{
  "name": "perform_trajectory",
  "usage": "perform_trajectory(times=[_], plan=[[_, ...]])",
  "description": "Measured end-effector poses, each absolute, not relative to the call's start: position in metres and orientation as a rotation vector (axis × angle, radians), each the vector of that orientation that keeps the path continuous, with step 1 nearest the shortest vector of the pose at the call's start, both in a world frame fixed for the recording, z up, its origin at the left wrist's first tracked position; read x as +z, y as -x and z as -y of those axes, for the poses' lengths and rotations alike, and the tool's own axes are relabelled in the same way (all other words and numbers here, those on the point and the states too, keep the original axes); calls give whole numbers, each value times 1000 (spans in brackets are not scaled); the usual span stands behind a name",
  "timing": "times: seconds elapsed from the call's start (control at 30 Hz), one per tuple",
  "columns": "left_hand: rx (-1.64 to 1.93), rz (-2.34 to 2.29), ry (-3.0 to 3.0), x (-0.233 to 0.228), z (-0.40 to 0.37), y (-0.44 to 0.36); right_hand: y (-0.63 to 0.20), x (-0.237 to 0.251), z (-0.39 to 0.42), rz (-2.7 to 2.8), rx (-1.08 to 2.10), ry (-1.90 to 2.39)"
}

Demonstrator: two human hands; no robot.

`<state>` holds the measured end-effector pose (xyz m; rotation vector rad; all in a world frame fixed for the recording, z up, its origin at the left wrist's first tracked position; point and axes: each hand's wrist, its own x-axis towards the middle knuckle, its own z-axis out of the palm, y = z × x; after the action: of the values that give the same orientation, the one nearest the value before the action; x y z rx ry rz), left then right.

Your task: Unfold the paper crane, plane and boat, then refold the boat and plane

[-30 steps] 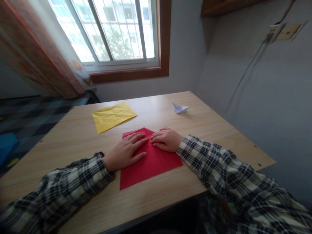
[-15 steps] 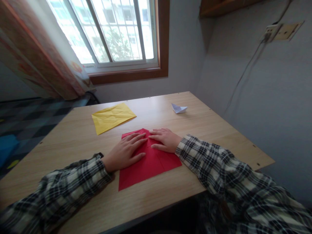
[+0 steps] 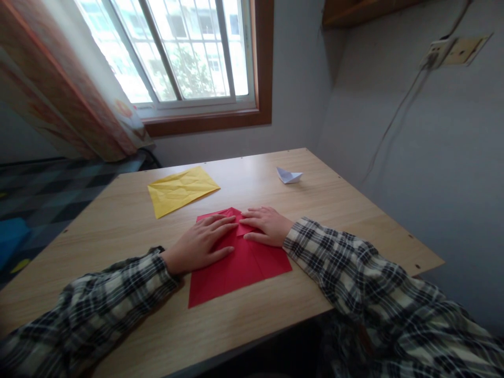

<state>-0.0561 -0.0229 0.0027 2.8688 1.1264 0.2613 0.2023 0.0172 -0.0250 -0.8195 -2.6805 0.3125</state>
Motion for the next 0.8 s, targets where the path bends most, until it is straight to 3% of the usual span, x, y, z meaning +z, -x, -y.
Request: perform_trajectory(times=[0.47, 0.8], plan=[[437, -1175, -2887, 7, 12, 47, -201, -22, -15, 2701, 345, 822], [372, -1210, -3044, 7, 5, 38, -200, -23, -13, 2701, 286, 858]])
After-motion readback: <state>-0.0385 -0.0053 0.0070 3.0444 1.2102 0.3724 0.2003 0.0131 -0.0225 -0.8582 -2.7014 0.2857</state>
